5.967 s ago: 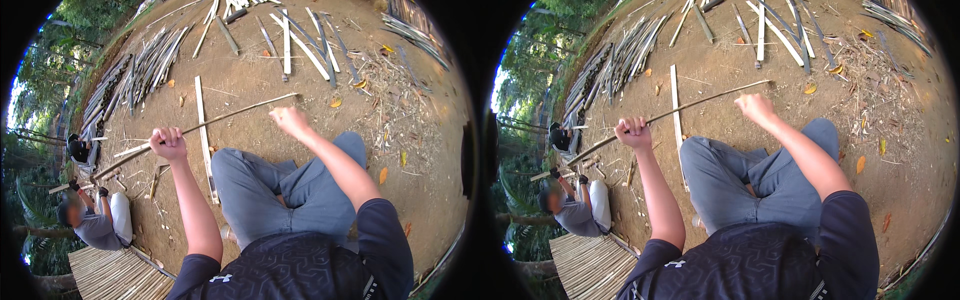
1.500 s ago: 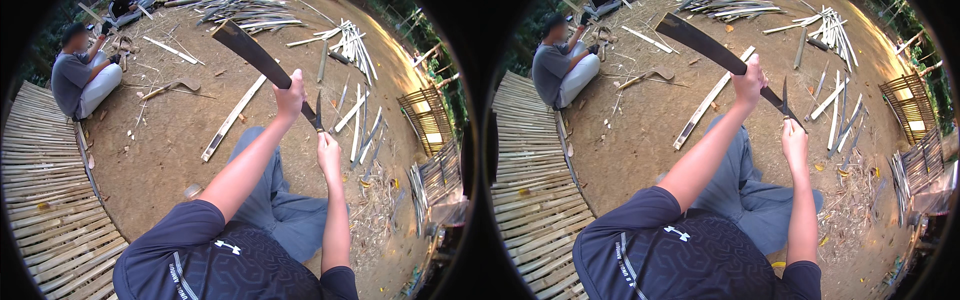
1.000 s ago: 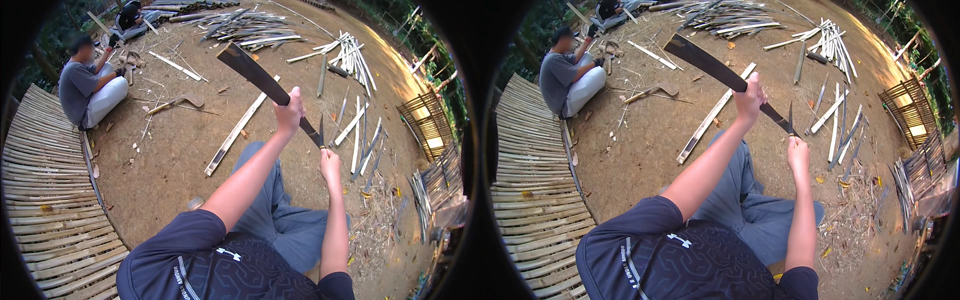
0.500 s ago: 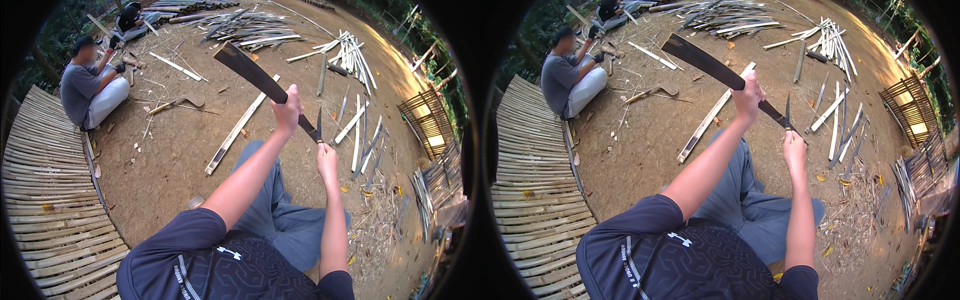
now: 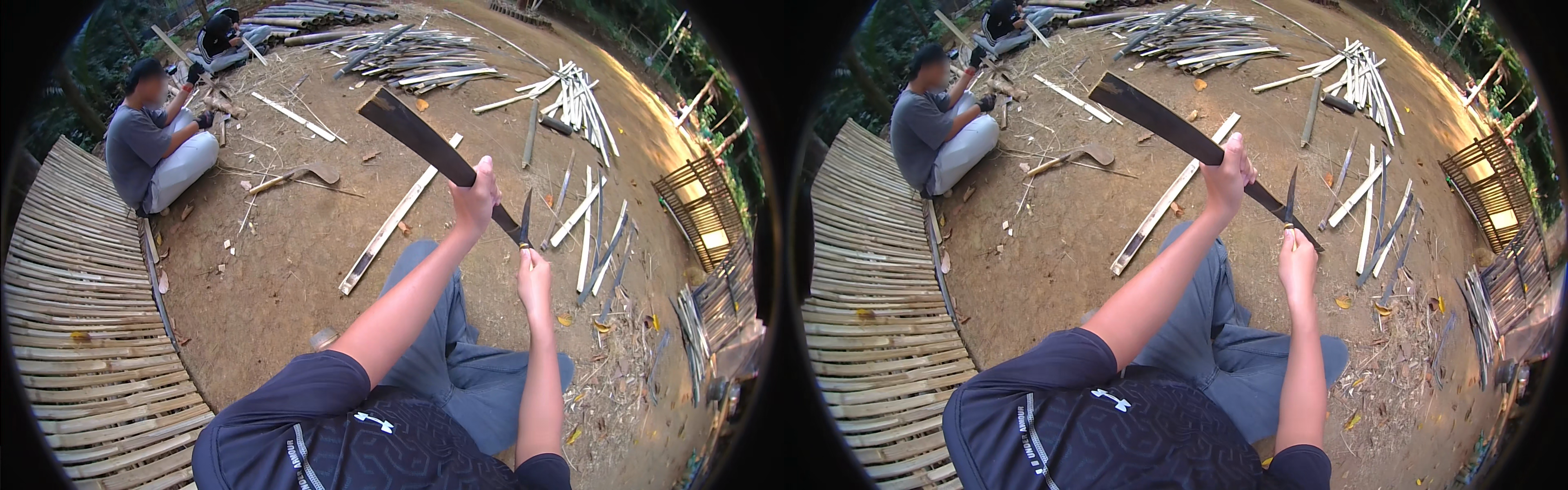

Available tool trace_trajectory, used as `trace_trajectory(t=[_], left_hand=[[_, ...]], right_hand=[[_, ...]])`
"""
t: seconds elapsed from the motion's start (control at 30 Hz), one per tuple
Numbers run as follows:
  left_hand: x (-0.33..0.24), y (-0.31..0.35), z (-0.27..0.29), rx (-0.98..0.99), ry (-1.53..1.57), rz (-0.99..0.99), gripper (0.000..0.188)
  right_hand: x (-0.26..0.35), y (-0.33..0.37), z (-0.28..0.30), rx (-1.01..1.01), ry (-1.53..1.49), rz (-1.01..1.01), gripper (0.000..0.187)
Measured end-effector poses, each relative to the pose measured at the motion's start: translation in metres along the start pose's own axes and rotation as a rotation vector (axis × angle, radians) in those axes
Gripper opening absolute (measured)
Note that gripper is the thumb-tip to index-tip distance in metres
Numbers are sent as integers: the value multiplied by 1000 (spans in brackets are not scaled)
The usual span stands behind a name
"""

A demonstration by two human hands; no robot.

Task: The person shaves a long strip of bamboo using a small knife while sitting on the ground.

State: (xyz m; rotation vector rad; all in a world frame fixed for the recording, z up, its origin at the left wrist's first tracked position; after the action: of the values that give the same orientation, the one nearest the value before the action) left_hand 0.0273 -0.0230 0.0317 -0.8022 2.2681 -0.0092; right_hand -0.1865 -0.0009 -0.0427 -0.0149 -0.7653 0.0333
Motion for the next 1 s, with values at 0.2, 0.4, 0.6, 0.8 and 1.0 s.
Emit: trace_trajectory(t=[0.2, 0.4, 0.6, 0.8, 1.0], left_hand=[[0, -4, -8, 11, 25, -33, 43], [-2, -4, -4, 15, 3, -41, 41], [1, -8, 6, -11, 34, -5, 38], [4, -10, 11, -80, 60, -20, 39], [1, -14, 24, -52, 44, -3, 42]], right_hand=[[-14, -8, 11, 59, 136, -35, 31], [12, 9, 10, 8, 23, 45, 32], [-13, -8, 7, 37, 167, -5, 32], [-38, -9, 0, 19, 170, -25, 31], [-49, 5, -18, 107, 33, -117, 33]])
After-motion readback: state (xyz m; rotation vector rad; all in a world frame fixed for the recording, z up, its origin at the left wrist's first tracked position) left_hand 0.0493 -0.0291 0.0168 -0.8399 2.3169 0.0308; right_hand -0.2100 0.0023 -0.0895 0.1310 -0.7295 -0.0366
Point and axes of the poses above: each hand's wrist, its own y-axis away from the middle knuckle, its own z-axis out of the back of the hand, x = y × z, the point moved 7 cm from there along -y, towards the middle knuckle, and after that the axes turned 4 degrees about y, right-handed, at the moved point
